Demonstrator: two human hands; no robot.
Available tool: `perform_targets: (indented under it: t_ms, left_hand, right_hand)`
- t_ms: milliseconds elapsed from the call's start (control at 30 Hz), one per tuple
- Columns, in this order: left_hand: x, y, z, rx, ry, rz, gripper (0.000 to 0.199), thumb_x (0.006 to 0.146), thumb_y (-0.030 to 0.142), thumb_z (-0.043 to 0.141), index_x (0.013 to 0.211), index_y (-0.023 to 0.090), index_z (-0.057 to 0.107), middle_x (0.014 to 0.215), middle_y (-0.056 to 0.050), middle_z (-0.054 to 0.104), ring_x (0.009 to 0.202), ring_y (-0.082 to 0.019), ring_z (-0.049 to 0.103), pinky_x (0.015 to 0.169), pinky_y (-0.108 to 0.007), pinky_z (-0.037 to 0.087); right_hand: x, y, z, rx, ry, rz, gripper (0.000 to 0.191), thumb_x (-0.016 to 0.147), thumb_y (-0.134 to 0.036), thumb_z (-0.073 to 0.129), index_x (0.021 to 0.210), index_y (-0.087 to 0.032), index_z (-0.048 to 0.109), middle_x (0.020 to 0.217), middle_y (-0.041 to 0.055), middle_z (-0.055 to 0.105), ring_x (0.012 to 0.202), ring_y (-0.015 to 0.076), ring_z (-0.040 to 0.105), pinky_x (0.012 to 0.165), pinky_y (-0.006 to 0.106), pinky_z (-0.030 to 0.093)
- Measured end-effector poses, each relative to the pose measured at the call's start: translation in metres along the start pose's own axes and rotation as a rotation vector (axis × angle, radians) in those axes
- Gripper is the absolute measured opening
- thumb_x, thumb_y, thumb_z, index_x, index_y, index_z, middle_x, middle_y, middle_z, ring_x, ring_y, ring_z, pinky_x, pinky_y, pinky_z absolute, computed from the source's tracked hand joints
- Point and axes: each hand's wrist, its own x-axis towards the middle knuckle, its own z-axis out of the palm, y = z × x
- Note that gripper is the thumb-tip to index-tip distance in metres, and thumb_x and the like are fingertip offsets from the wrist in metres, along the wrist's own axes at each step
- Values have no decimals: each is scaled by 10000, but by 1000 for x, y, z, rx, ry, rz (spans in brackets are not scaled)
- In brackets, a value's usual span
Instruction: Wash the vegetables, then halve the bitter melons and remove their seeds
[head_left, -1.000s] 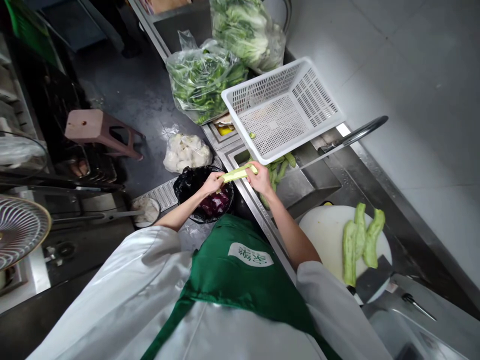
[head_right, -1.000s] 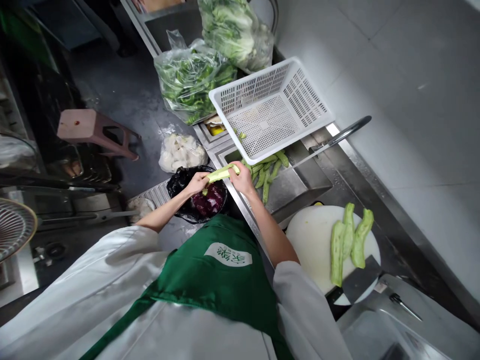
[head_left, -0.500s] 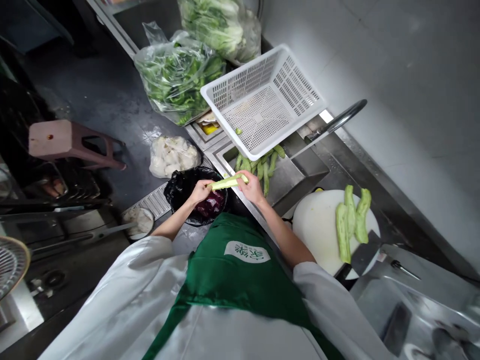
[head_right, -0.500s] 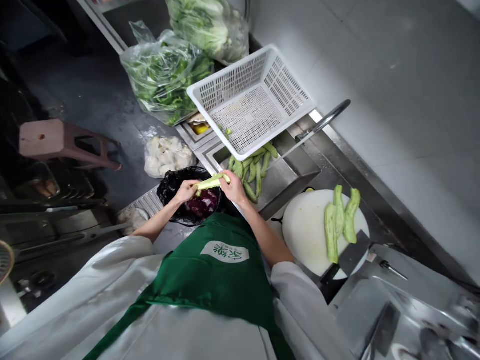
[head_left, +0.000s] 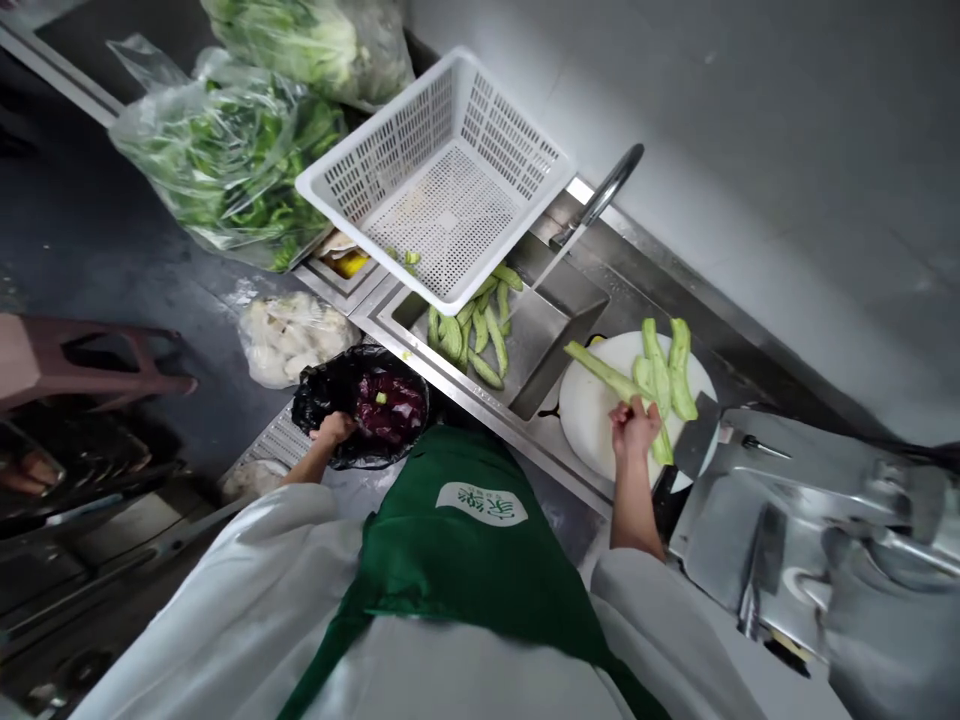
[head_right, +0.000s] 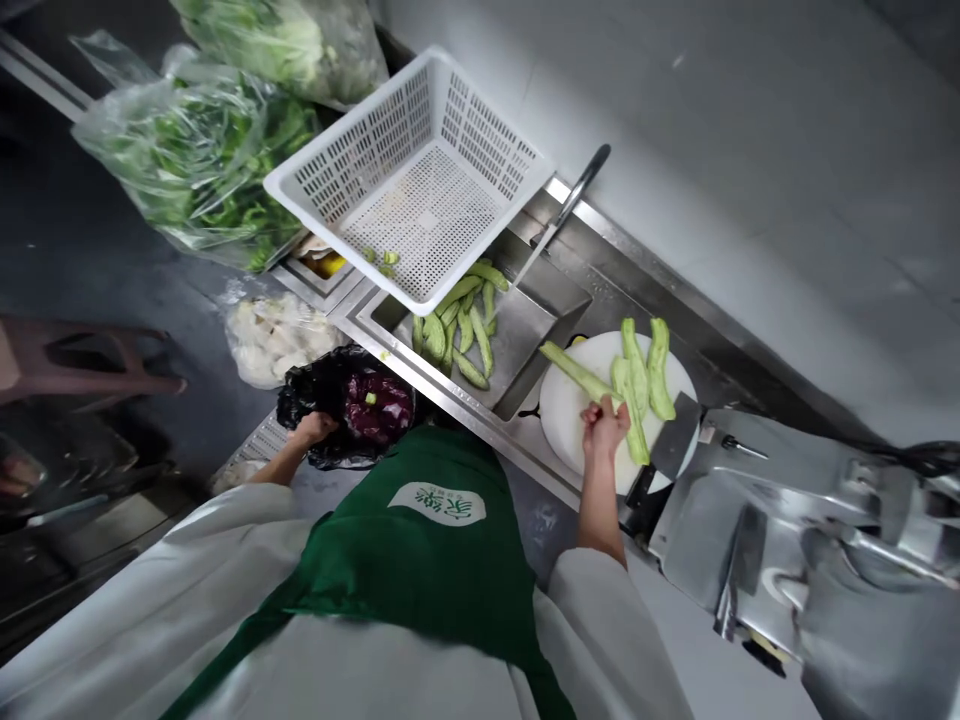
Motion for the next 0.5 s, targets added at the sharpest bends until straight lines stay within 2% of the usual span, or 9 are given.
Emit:
perform_targets:
  t_ms: [67, 100, 167, 233, 300, 333, 367, 433, 500]
  left_hand:
    - [5, 18, 3, 67, 44, -3, 65, 694, 188, 653, 739, 143, 669, 694, -111, 647, 840, -327, 682, 747, -362, 499]
    - [7, 32, 4, 71, 94, 47, 127, 727, 179, 622, 822, 141, 697, 787, -128, 676, 883, -321, 681, 782, -363, 501]
    - [11, 71, 5, 14, 192, 293, 247, 789, 166, 557, 977, 147, 715, 977, -140, 698, 969, -293, 668, 874, -347, 498]
    - [16, 122, 10, -91, 236, 580, 291, 835, 172, 514, 1044, 150, 714, 1079, -133, 695, 1022, -265, 650, 954, -329, 481]
    - [25, 181, 22, -186, 143, 760, 287, 858, 193, 506, 1046, 150, 719, 1050, -115, 707, 993, -240, 649, 964, -318, 479]
    - [31, 212, 31, -216, 52, 792, 283, 854, 192, 515, 1042, 147, 721, 996, -101, 715, 935, -223, 653, 931, -307, 490]
    - [38, 242, 42, -228, -51, 780, 278, 843, 179, 524, 1034, 138, 723, 918, -85, 713, 852, -201, 651, 880, -290, 501]
    - [53, 295, 68, -191, -221, 671, 252, 804, 134, 559, 998, 106, 717, 805, -57, 688, 735, -158, 625, 790, -247, 497]
    - [67, 337, 96, -126, -299, 583, 224, 784, 102, 595, 976, 72, 707, 749, -38, 660, 692, -133, 600, 753, -223, 478]
  right_hand:
    - [12, 10, -37, -19, 88, 108, 596, 679, -367, 818, 790, -268, 241, 542, -136, 444, 428, 50, 408, 396, 144, 332]
    - [16, 15, -51, -52, 119, 172, 584, 667, -364, 822, 796, -268, 260, 550, -125, 486, 427, 52, 430, 398, 148, 358]
    - [18, 25, -71, -145, 160, 281, 557, 633, -364, 832, 837, -267, 322, 584, -98, 568, 432, 67, 490, 414, 169, 424]
    - [16, 33, -80, -246, 182, 315, 555, 610, -374, 831, 918, -264, 382, 610, -85, 612, 439, 89, 539, 426, 191, 463]
    - [12, 37, -85, -321, 212, 261, 577, 604, -390, 811, 1018, -255, 431, 599, -91, 612, 435, 104, 549, 412, 195, 451]
    - [9, 38, -86, -349, 232, 215, 586, 607, -403, 793, 1060, -244, 457, 585, -93, 604, 430, 109, 543, 404, 197, 438]
    - [5, 38, -87, -374, 250, 167, 590, 613, -421, 773, 1090, -228, 485, 572, -91, 598, 425, 112, 532, 398, 202, 427]
    - [-8, 38, -90, -420, 260, 92, 588, 629, -467, 733, 1114, -195, 543, 560, -76, 595, 414, 117, 509, 398, 226, 418]
    - [-26, 38, -96, -465, 226, 54, 584, 655, -513, 698, 1120, -175, 592, 571, -54, 607, 414, 127, 502, 416, 258, 429]
